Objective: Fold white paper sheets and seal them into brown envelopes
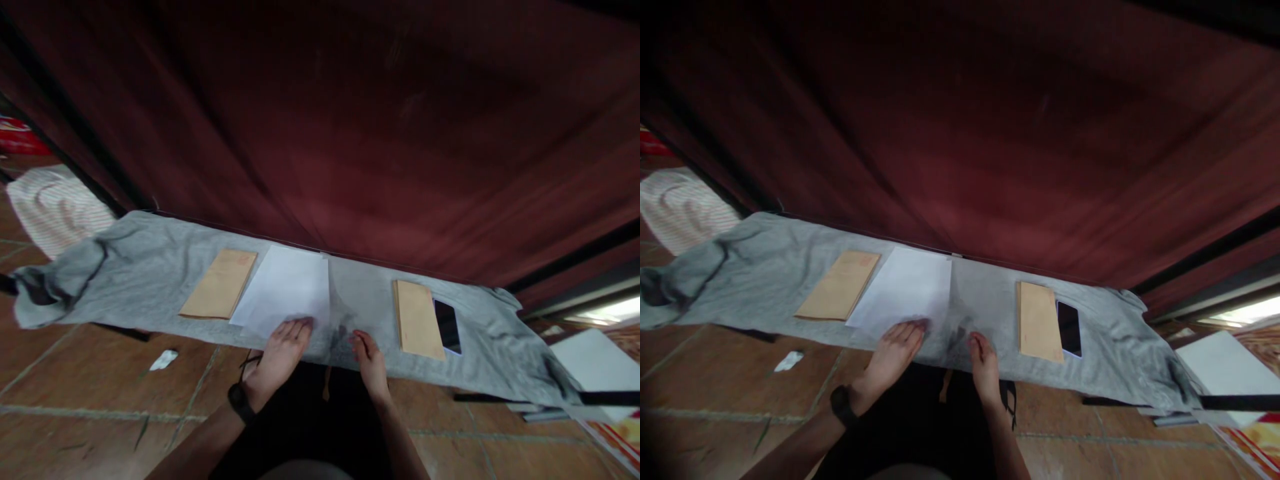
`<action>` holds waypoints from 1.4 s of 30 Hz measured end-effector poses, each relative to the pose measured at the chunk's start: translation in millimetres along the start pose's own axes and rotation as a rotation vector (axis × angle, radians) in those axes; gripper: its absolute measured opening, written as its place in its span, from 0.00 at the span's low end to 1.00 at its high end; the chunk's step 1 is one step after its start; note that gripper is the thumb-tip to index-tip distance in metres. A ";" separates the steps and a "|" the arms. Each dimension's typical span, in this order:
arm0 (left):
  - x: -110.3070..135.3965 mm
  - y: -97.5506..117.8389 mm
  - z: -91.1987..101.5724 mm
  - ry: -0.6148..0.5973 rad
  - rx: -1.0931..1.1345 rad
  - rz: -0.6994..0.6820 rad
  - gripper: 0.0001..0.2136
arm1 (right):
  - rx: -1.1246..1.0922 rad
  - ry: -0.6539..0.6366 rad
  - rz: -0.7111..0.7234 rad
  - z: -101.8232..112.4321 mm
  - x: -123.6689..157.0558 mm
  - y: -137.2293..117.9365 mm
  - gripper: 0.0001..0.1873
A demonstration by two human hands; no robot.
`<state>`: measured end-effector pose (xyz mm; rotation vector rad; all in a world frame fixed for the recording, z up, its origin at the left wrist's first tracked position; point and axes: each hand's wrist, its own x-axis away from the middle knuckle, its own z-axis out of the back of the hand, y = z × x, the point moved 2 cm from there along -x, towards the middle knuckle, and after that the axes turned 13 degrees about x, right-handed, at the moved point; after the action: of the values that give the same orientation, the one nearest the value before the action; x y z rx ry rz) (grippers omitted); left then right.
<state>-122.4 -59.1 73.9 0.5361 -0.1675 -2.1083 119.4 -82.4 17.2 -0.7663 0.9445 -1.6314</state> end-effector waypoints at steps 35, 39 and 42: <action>-65.9 33.9 -95.8 -0.075 0.210 -0.156 0.22 | 0.807 0.240 0.362 44.2 -3.8 26.1 0.23; -89.5 45.1 -107.9 -0.130 0.186 -0.238 0.22 | 0.928 0.190 0.474 16.3 1.9 24.3 0.26; -105.4 38.8 -117.3 -0.134 0.156 -0.222 0.23 | 0.978 0.197 0.486 6.1 3.3 29.9 0.28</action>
<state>8.8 15.5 13.9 0.5251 -0.3662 -2.3624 137.7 -90.9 -6.0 0.2800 0.3143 -1.4870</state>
